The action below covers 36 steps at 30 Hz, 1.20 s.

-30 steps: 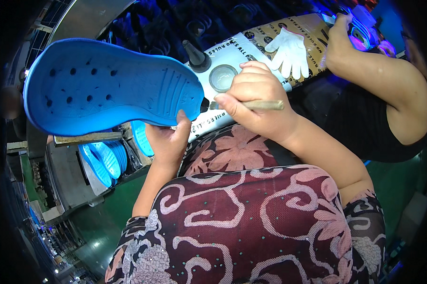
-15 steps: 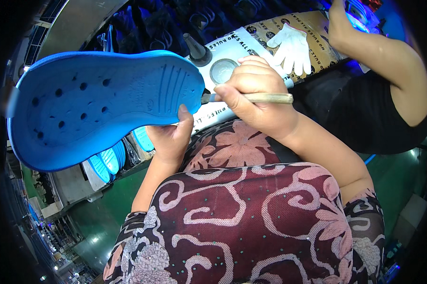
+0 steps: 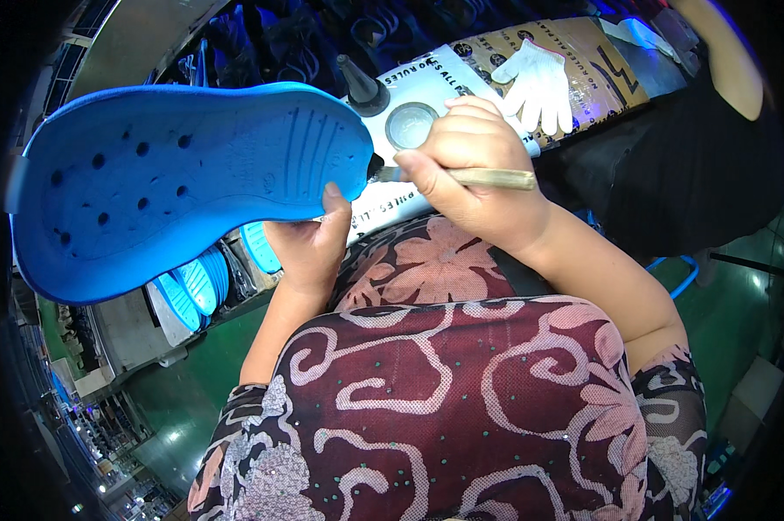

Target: The person dips a brush into an adhesive container, applies glue across the surfaces of shoe soles, and places the soles onto an overhead conveyor belt.

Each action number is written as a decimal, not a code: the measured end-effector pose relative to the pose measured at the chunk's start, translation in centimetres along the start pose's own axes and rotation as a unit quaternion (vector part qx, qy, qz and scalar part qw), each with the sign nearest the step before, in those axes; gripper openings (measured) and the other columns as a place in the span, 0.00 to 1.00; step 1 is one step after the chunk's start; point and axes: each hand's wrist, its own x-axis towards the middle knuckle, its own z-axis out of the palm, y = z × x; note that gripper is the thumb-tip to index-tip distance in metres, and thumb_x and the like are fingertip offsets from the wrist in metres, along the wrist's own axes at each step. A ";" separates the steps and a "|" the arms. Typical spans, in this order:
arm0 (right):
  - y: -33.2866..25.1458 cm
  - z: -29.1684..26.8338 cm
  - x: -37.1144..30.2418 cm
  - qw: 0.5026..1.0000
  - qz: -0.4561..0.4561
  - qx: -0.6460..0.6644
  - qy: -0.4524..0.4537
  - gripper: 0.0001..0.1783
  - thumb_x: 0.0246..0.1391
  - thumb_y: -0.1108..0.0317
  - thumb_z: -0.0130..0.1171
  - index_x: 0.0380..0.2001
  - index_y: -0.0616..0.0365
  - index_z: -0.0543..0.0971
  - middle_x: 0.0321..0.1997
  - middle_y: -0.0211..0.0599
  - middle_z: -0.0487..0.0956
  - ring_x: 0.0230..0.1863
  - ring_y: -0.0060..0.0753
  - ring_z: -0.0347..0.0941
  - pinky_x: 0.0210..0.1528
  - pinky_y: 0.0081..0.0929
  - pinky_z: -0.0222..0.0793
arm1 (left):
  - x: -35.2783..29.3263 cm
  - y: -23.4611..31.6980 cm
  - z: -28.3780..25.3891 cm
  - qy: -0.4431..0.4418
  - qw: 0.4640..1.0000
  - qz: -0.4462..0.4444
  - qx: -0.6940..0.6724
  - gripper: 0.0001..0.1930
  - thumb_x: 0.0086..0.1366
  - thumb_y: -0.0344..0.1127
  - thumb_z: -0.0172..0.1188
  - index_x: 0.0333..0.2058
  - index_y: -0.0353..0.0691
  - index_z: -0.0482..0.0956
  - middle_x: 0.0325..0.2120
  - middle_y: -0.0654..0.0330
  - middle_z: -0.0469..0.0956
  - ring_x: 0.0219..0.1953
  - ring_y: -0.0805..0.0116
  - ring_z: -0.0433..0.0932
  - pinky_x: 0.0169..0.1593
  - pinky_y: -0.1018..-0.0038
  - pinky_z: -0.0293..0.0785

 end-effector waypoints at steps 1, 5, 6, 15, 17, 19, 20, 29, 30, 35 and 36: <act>0.1 -0.4 0.0 1.000 0.008 0.005 0.004 0.15 0.54 0.68 0.54 0.15 0.58 0.77 0.15 0.32 0.72 0.21 0.35 0.66 0.40 0.33 0.61 | 0.2 0.0 0.1 0.019 1.000 0.007 -0.003 0.11 0.48 0.19 0.58 0.34 0.30 0.74 0.31 0.57 0.76 0.32 0.70 0.76 0.37 0.76 0.72; 0.6 -1.5 0.0 0.998 0.055 0.021 0.035 0.14 0.53 0.70 0.54 0.14 0.59 0.76 0.16 0.35 0.73 0.22 0.36 0.66 0.38 0.32 0.61 | 1.4 0.7 0.2 0.028 0.999 -0.018 -0.026 0.11 0.49 0.20 0.58 0.34 0.29 0.74 0.32 0.57 0.77 0.34 0.70 0.76 0.41 0.75 0.71; 0.8 -1.6 0.0 0.996 0.066 0.023 0.053 0.14 0.53 0.71 0.53 0.14 0.59 0.76 0.17 0.36 0.73 0.22 0.36 0.65 0.37 0.31 0.61 | 1.9 1.7 0.0 0.042 0.996 -0.071 -0.041 0.12 0.50 0.20 0.58 0.35 0.29 0.74 0.32 0.57 0.76 0.35 0.69 0.76 0.43 0.74 0.71; 3.0 -4.2 -4.1 0.982 0.124 0.019 0.143 0.13 0.52 0.73 0.54 0.14 0.59 0.77 0.17 0.36 0.74 0.23 0.37 0.69 0.29 0.32 0.63 | 8.7 9.7 -2.4 -0.252 0.874 -0.309 -0.278 0.40 0.51 0.37 0.63 0.57 0.26 0.52 0.39 0.47 0.75 0.24 0.65 0.79 0.20 0.78 0.75; 2.8 -5.0 -4.7 0.979 0.133 0.041 0.147 0.13 0.52 0.73 0.55 0.15 0.58 0.77 0.16 0.35 0.74 0.21 0.38 0.68 0.28 0.32 0.62 | 10.4 10.8 0.1 -0.327 0.834 -0.330 -0.299 0.42 0.50 0.38 0.64 0.58 0.26 0.51 0.36 0.46 0.76 0.16 0.68 0.76 0.13 0.80 0.70; 4.2 -5.3 -6.2 0.984 0.038 -0.057 0.162 0.13 0.53 0.72 0.55 0.15 0.57 0.77 0.17 0.34 0.74 0.21 0.38 0.69 0.29 0.33 0.62 | 14.2 11.8 4.2 -0.404 0.799 -0.297 -0.333 0.37 0.52 0.39 0.64 0.55 0.29 0.57 0.34 0.51 0.76 0.18 0.70 0.76 0.17 0.81 0.71; 3.9 -5.1 -6.6 0.960 0.196 0.064 0.188 0.16 0.57 0.69 0.50 0.17 0.61 0.78 0.19 0.34 0.75 0.25 0.35 0.69 0.38 0.35 0.64 | 17.3 12.3 6.9 -0.433 0.777 -0.267 -0.370 0.34 0.53 0.40 0.65 0.54 0.30 0.59 0.33 0.53 0.76 0.19 0.71 0.75 0.19 0.82 0.71; 4.6 -7.2 -6.8 0.958 0.220 0.065 0.170 0.14 0.55 0.68 0.54 0.17 0.58 0.79 0.17 0.36 0.76 0.22 0.37 0.70 0.32 0.32 0.64 | 30.2 14.8 20.2 -0.128 0.762 -0.272 -0.574 0.30 0.61 0.28 0.57 0.57 0.28 0.53 0.44 0.40 0.73 0.41 0.51 0.78 0.43 0.70 0.80; 5.0 -7.1 -7.1 0.955 0.233 0.069 0.171 0.14 0.55 0.68 0.54 0.17 0.58 0.79 0.17 0.36 0.76 0.22 0.36 0.70 0.31 0.31 0.64 | 28.3 14.1 19.5 -0.134 0.773 -0.254 -0.565 0.30 0.60 0.29 0.58 0.58 0.31 0.54 0.44 0.40 0.72 0.42 0.51 0.78 0.44 0.69 0.80; 5.9 -6.8 -7.7 0.937 0.276 0.122 0.177 0.15 0.56 0.67 0.53 0.18 0.60 0.79 0.17 0.36 0.75 0.21 0.33 0.70 0.29 0.29 0.64 | 17.6 5.2 9.8 -0.164 0.921 -0.256 -0.241 0.24 0.63 0.38 0.57 0.55 0.34 0.65 0.37 0.52 0.76 0.38 0.63 0.78 0.43 0.74 0.75; 5.8 -6.9 -7.6 0.932 0.289 0.139 0.171 0.16 0.57 0.67 0.53 0.18 0.61 0.79 0.16 0.35 0.75 0.21 0.32 0.71 0.29 0.29 0.64 | 15.7 3.1 6.4 -0.152 0.942 -0.271 -0.126 0.23 0.63 0.37 0.57 0.54 0.34 0.67 0.38 0.53 0.76 0.40 0.64 0.78 0.43 0.75 0.75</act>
